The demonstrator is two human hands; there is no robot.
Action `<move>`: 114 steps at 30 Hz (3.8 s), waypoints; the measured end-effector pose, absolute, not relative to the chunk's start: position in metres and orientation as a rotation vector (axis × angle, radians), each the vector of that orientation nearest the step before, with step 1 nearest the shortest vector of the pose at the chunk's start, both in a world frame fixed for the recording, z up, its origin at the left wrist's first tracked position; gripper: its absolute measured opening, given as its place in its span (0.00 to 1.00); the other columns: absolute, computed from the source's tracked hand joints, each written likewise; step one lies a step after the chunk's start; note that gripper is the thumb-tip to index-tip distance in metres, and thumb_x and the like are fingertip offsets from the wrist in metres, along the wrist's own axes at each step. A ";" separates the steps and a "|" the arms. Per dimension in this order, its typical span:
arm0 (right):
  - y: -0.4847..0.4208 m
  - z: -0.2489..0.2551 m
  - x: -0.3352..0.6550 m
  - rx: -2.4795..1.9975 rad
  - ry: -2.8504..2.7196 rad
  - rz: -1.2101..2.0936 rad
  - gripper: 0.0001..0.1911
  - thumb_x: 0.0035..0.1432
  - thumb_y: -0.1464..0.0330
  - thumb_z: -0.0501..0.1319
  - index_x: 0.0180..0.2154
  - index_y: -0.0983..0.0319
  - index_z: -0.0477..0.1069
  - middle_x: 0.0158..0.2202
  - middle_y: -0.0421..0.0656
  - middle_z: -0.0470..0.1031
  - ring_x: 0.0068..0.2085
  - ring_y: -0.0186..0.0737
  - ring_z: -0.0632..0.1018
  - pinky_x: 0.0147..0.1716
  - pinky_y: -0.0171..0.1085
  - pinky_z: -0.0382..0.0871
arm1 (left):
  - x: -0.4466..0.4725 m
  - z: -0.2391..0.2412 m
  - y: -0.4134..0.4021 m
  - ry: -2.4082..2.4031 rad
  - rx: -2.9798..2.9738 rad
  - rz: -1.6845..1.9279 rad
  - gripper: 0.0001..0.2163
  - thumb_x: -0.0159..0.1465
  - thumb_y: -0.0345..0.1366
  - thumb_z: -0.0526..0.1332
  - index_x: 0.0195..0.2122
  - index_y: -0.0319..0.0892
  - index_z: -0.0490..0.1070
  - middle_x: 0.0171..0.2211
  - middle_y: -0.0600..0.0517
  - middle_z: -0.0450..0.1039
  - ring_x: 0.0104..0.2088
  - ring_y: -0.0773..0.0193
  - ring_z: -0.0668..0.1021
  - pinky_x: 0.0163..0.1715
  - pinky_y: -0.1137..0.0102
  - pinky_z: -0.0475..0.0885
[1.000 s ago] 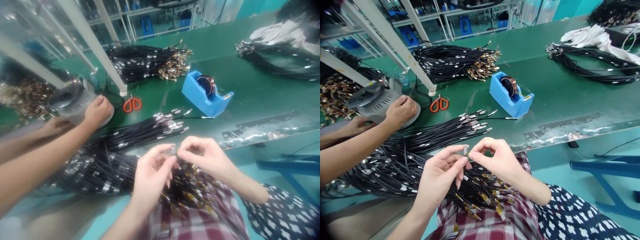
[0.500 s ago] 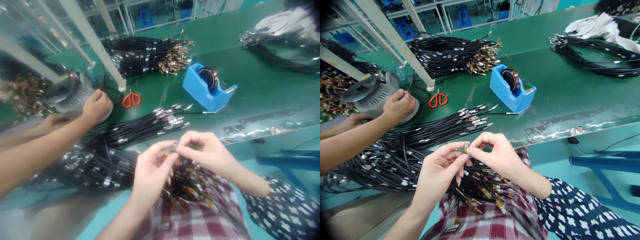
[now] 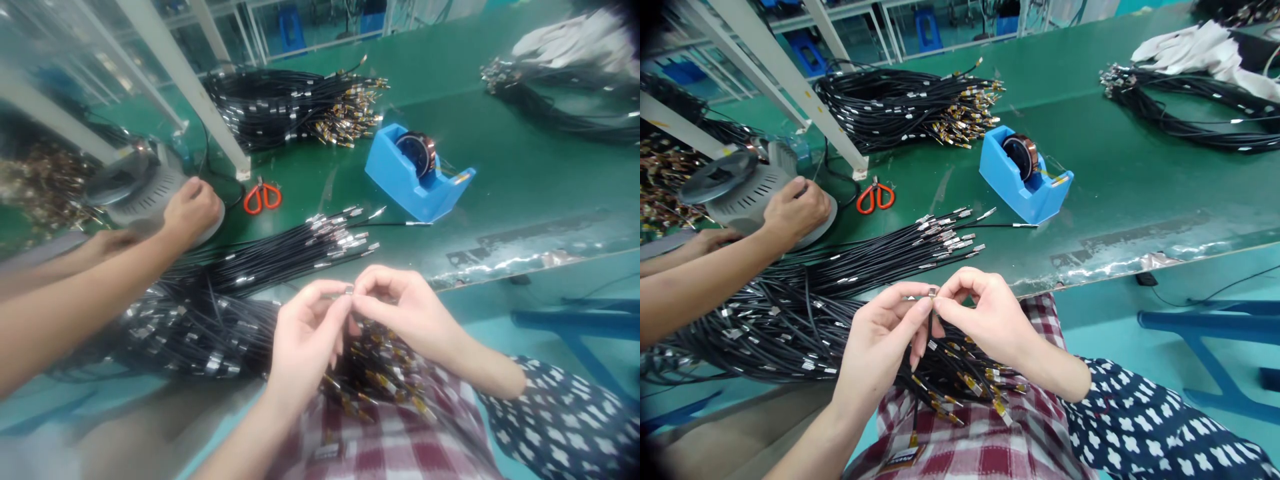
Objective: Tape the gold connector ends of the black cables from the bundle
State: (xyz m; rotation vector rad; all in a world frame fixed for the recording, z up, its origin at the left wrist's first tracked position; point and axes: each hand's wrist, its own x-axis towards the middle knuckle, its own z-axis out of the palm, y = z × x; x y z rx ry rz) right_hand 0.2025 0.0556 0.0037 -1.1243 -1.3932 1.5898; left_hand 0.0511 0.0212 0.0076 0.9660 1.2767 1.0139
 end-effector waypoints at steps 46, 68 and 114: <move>0.058 -0.012 0.194 -0.887 -1.543 1.339 0.07 0.61 0.72 0.58 0.30 0.61 0.67 0.33 0.41 0.67 0.34 0.37 0.71 0.35 0.38 0.64 | 0.036 0.011 0.030 1.139 0.847 0.851 0.08 0.57 0.34 0.69 0.32 0.39 0.70 0.23 0.53 0.74 0.22 0.71 0.69 0.19 0.77 0.56; 0.100 -0.027 0.227 -0.977 -1.978 0.988 0.07 0.62 0.68 0.61 0.33 0.59 0.77 0.36 0.43 0.78 0.37 0.40 0.77 0.41 0.40 0.70 | 0.015 0.000 0.021 0.957 1.022 0.445 0.02 0.56 0.33 0.68 0.29 0.40 0.78 0.26 0.48 0.79 0.26 0.62 0.77 0.28 0.71 0.67; 0.148 0.023 0.207 -1.041 -2.048 1.518 0.12 0.62 0.64 0.61 0.32 0.65 0.74 0.32 0.44 0.80 0.30 0.35 0.79 0.33 0.33 0.73 | 0.052 0.008 0.023 1.373 1.294 1.054 0.04 0.56 0.26 0.65 0.29 0.41 0.78 0.24 0.53 0.77 0.28 0.63 0.77 0.30 0.72 0.71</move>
